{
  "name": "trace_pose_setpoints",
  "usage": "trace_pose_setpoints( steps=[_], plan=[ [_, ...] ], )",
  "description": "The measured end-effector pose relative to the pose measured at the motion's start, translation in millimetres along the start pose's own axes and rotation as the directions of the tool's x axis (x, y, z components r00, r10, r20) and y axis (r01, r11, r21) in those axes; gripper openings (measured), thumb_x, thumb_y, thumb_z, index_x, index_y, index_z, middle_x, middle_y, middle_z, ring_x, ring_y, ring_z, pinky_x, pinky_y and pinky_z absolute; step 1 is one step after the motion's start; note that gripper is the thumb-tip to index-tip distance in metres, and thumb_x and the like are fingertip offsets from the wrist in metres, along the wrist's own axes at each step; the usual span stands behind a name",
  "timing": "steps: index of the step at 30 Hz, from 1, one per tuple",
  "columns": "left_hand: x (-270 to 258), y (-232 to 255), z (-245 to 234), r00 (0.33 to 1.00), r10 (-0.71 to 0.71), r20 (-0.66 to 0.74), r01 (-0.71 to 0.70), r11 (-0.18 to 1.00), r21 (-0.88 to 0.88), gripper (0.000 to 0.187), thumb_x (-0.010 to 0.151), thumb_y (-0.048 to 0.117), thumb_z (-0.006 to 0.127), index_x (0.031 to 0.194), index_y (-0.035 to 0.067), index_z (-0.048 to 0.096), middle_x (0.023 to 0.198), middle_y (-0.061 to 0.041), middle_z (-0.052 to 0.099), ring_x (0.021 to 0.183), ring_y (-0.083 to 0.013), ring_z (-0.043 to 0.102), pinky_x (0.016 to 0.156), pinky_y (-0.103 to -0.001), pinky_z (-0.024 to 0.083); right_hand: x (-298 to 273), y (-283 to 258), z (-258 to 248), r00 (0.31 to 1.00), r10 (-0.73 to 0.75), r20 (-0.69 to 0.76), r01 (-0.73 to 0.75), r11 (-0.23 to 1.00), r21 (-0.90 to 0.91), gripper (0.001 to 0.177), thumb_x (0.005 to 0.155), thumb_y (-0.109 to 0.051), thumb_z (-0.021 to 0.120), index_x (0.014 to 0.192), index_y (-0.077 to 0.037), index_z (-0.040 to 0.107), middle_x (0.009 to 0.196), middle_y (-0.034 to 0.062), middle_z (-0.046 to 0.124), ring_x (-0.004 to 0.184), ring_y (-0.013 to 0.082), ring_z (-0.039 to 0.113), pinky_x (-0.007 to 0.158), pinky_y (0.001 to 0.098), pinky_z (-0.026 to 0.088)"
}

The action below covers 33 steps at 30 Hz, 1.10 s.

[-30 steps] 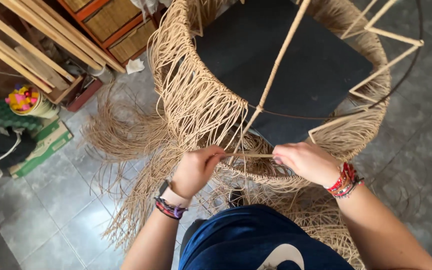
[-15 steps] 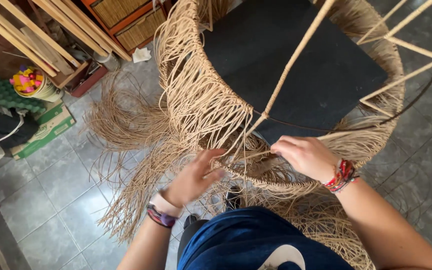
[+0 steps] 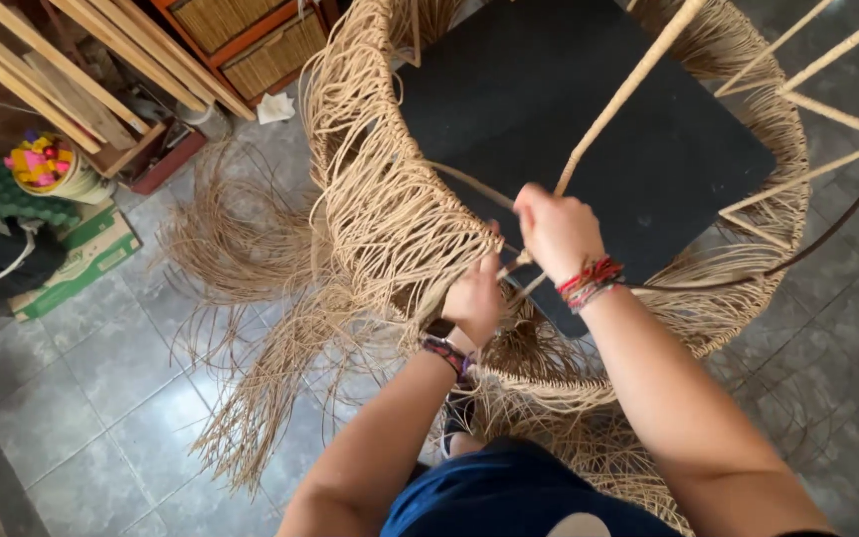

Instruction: Weaving straw strands onto a frame to create a decorative furniture item

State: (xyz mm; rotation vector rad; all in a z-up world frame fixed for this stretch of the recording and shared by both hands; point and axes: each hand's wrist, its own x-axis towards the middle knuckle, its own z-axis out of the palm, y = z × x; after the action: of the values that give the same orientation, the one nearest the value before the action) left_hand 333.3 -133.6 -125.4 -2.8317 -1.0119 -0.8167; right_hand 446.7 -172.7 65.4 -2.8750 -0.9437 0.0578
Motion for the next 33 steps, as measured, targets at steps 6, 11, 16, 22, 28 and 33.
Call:
trace_pose_setpoints(
  steps=[6,11,16,22,28,33],
  plan=[
    [-21,3,63,0.996,0.014,-0.087,-0.012,1.000,0.024,0.027,0.095,0.040,0.052,0.074,0.024,0.055,0.059,0.002,0.054,0.049,-0.0217,0.058,0.042,-0.039,0.044,-1,3,21,0.944,-0.204,0.258,0.213,0.977,-0.009,0.023,0.092,-0.031,0.052,0.086,-0.022,0.073,0.085,0.0024,0.073,0.076,0.0361,0.075,0.069,0.0486,0.063],
    [1,-37,-53,0.709,-0.013,0.705,0.593,0.552,-0.587,0.030,0.098,0.036,0.059,0.086,0.011,0.072,0.067,-0.015,0.070,0.072,-0.0362,0.072,0.063,-0.049,0.053,-94,-38,-25,0.959,-0.193,-0.209,0.280,0.768,0.577,0.068,0.087,0.007,0.064,0.149,0.006,0.034,0.088,0.0222,0.071,0.077,0.0400,0.071,0.063,0.0531,0.060],
    [-17,-62,-131,0.627,0.015,0.779,0.748,0.268,-0.608,0.029,0.094,0.030,0.062,0.088,0.008,0.080,0.077,-0.017,0.075,0.076,-0.0338,0.072,0.071,-0.042,0.053,-153,-32,21,0.999,-0.032,0.002,0.011,0.397,0.918,0.045,0.097,0.003,0.053,0.141,-0.003,0.057,0.072,0.0035,0.067,0.067,0.0174,0.068,0.069,0.0335,0.060],
    [37,-59,-208,0.932,0.360,0.050,-0.122,0.439,-0.890,0.013,0.089,0.010,0.059,0.081,0.013,0.069,0.123,-0.014,0.061,0.120,-0.0358,0.055,0.100,-0.046,0.045,-150,-6,-1,0.974,-0.211,-0.083,0.187,0.540,0.821,0.039,0.099,-0.020,0.057,0.129,0.002,0.064,0.087,0.0240,0.069,0.077,0.0411,0.072,0.064,0.0476,0.056],
    [103,-43,-165,0.798,0.386,0.462,0.088,0.684,-0.724,0.012,0.099,0.027,0.054,0.108,0.029,0.061,0.069,0.010,0.073,0.075,-0.0264,0.075,0.073,-0.043,0.058,-130,7,26,0.891,-0.312,-0.330,0.399,0.884,0.242,0.004,0.088,-0.016,0.071,0.091,-0.016,0.068,0.069,-0.0017,0.061,0.064,0.0219,0.068,0.056,0.0325,0.055],
    [128,-42,-146,0.680,0.311,0.664,0.149,0.829,-0.540,0.015,0.086,0.041,0.064,0.099,0.033,0.061,0.072,0.006,0.076,0.082,-0.0313,0.076,0.077,-0.046,0.060,-122,-9,5,0.821,-0.256,-0.510,0.427,0.868,0.252,0.017,0.092,-0.014,0.074,0.108,-0.018,0.073,0.077,-0.0016,0.061,0.073,0.0221,0.066,0.061,0.0339,0.056]
  ],
)
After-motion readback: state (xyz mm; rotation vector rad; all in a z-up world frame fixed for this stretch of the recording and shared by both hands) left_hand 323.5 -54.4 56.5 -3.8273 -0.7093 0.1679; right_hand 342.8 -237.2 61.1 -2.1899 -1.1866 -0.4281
